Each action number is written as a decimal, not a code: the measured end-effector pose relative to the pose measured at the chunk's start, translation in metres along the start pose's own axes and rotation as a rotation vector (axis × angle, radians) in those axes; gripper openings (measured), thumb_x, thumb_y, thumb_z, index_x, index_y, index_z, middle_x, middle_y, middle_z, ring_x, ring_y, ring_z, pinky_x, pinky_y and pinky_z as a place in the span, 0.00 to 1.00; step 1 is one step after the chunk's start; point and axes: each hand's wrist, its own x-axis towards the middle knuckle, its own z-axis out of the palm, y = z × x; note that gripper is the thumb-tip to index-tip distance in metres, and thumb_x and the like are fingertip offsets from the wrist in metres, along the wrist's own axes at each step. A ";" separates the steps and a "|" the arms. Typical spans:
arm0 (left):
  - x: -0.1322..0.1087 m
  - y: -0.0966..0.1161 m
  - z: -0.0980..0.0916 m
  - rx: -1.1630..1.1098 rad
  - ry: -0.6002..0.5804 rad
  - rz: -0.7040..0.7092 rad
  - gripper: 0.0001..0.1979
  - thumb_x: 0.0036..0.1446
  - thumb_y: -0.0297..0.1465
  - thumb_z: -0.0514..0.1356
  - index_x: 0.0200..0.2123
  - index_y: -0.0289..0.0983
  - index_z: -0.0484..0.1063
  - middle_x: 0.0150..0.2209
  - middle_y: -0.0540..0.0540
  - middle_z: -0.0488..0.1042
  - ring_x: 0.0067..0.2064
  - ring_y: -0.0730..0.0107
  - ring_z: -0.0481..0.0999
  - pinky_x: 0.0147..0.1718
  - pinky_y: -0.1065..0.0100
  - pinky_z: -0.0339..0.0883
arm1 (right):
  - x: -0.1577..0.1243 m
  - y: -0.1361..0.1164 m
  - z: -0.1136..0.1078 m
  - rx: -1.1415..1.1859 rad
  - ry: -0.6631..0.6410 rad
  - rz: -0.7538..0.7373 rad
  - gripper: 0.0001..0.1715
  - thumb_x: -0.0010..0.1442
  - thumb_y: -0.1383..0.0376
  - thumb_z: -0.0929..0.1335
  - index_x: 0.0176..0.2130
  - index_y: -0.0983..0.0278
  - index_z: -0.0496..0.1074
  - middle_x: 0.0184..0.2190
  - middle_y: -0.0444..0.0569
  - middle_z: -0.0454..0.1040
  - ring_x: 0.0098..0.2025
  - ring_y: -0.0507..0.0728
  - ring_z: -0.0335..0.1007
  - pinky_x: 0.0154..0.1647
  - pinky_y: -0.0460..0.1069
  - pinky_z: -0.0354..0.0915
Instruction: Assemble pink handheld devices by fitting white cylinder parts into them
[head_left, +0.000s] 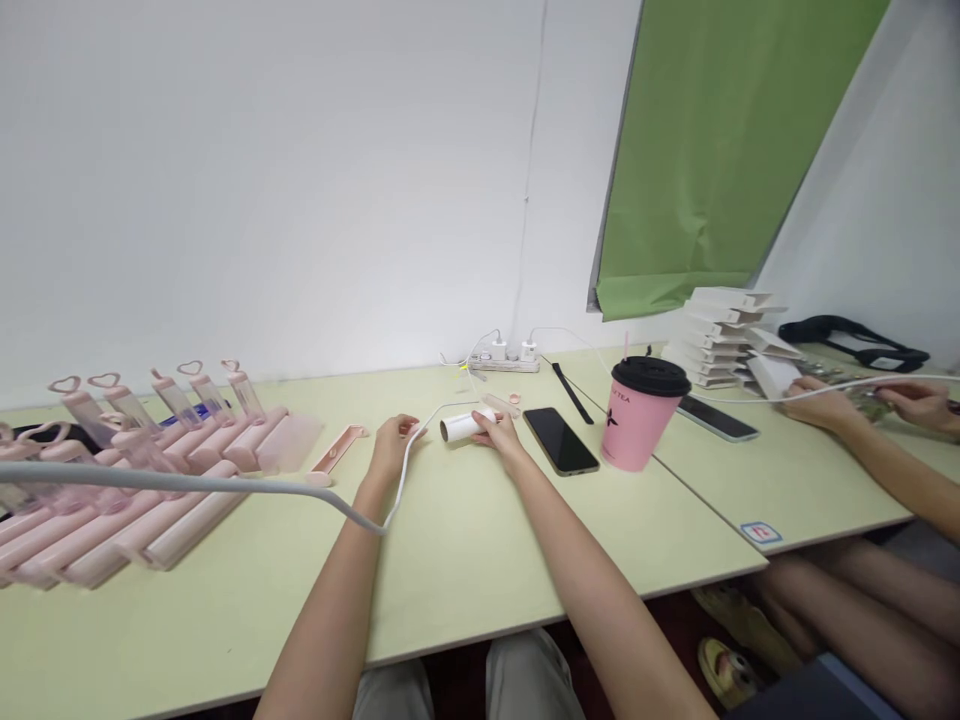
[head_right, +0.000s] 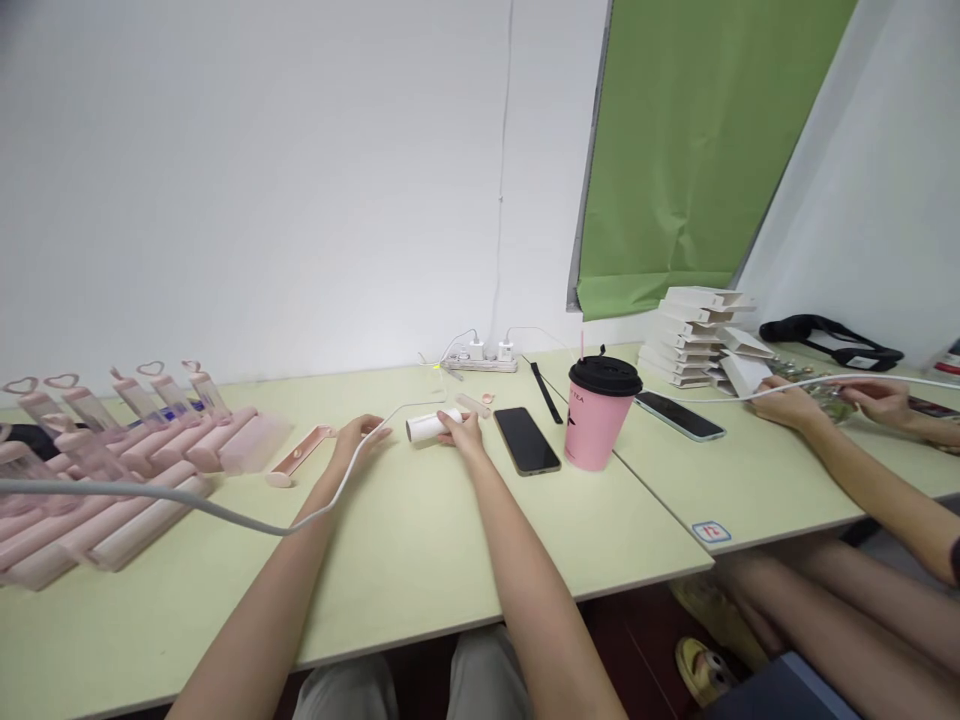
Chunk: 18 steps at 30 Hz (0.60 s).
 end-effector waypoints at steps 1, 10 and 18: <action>0.001 0.005 0.007 -0.100 0.004 0.001 0.13 0.44 0.37 0.61 0.32 0.35 0.71 0.33 0.42 0.73 0.35 0.64 0.72 0.35 0.64 0.66 | -0.001 -0.001 0.000 0.035 0.005 0.010 0.21 0.45 0.64 0.72 0.31 0.61 0.56 0.32 0.45 0.65 0.32 0.52 0.70 0.28 0.47 0.74; -0.013 0.031 0.046 -0.357 0.160 0.131 0.17 0.43 0.36 0.64 0.38 0.37 0.69 0.40 0.44 0.71 0.43 0.65 0.71 0.41 0.63 0.67 | -0.001 -0.002 0.004 0.199 -0.047 0.037 0.11 0.49 0.65 0.70 0.30 0.64 0.63 0.28 0.46 0.70 0.36 0.53 0.71 0.34 0.46 0.74; -0.008 0.032 0.041 -0.458 0.275 0.138 0.15 0.45 0.37 0.63 0.35 0.35 0.69 0.36 0.45 0.71 0.40 0.68 0.72 0.42 0.64 0.68 | -0.003 -0.001 0.009 0.245 -0.148 0.080 0.19 0.46 0.61 0.73 0.34 0.67 0.65 0.30 0.48 0.72 0.38 0.55 0.72 0.37 0.48 0.74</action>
